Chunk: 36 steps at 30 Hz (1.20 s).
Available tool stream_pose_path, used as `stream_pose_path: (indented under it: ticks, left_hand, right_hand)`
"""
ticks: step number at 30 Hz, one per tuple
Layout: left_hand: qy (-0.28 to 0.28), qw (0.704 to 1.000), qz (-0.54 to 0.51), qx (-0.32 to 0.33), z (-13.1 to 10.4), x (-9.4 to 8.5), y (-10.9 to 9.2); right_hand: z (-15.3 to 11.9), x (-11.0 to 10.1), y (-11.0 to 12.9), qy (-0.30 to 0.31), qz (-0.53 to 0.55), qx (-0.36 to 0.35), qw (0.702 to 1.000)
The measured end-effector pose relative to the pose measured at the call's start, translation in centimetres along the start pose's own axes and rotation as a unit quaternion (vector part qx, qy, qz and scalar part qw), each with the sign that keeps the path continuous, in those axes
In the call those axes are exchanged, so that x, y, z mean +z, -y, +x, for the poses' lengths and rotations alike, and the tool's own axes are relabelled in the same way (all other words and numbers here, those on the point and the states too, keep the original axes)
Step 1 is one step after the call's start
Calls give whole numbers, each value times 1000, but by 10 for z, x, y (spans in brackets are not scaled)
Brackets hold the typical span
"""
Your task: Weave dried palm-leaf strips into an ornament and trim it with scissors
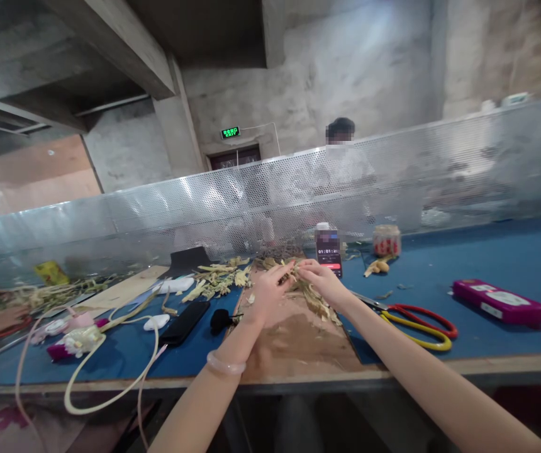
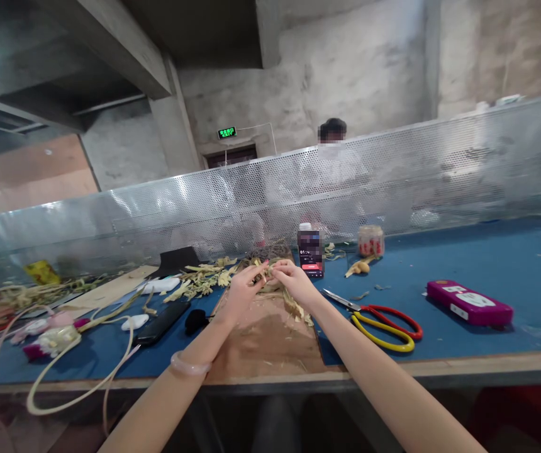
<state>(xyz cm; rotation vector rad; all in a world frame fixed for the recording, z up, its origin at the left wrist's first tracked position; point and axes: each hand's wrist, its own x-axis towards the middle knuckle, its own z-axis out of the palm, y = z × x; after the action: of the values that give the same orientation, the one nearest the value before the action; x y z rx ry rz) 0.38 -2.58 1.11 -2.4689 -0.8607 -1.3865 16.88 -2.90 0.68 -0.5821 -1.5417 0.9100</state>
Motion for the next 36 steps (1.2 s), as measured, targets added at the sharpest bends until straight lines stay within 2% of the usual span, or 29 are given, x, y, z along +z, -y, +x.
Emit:
stream_pose_path:
  ticks: [8, 14, 18, 26, 30, 33, 36]
  left_hand:
    - [19, 1000, 15, 12, 1, 0, 2]
    - [30, 997, 61, 27, 0, -2, 2]
    - [33, 995, 80, 40, 0, -3, 2]
    - [50, 989, 123, 64, -1, -5, 0]
    - [54, 988, 134, 57, -1, -5, 1]
    - [62, 986, 142, 54, -1, -4, 1]
    - [65, 986, 148, 48, -1, -2, 0]
  right_hand:
    - [-1, 0, -1, 10, 29, 10, 999]
    - [-1, -1, 0, 0, -47, 9, 999]
    - [-1, -2, -1, 4, -92, -21, 996]
    - [3, -3, -10, -10, -115, -40, 992]
    - [1, 3, -8, -9, -84, -37, 996]
    - [0, 7, -6, 6, -8, 21, 1000]
    - [0, 7, -8, -10, 57, 53, 997]
